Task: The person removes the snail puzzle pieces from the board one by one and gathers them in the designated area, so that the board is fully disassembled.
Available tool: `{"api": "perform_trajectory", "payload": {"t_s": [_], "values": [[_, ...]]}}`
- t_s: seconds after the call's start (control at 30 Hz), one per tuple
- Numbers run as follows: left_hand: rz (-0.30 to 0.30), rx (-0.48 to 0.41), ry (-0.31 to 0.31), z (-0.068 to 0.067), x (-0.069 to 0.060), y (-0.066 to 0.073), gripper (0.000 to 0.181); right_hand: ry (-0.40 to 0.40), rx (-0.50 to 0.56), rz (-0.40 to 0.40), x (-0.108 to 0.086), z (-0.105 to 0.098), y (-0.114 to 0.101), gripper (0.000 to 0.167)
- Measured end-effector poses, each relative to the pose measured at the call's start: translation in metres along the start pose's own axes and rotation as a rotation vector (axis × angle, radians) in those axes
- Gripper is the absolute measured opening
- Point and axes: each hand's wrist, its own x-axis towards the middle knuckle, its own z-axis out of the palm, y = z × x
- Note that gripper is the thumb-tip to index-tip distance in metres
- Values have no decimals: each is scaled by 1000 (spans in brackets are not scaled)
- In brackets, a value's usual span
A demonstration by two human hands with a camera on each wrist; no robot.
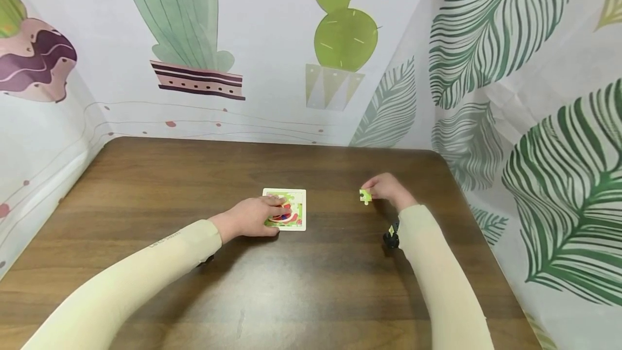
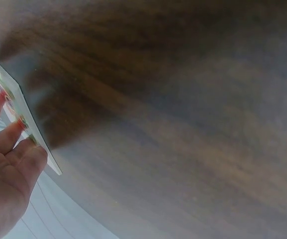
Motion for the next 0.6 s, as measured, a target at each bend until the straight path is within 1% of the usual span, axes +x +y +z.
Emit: {"api": "perform_trajectory", "payload": {"t_s": [0.2,0.33,0.5,0.6], "values": [[2,5,6,2,2,-1,57,-2,6,14,-1,-5,6,29],[-5,3,-3,2,1,-2,58,-8,5,7,-1,-6,10,29],[-4,-5,5,2,1,-1,58,3,28,-7,0,-7,14,29],[-6,-11,3,2,1,-1,58,18,19,-2,0,-7,14,29]]}}
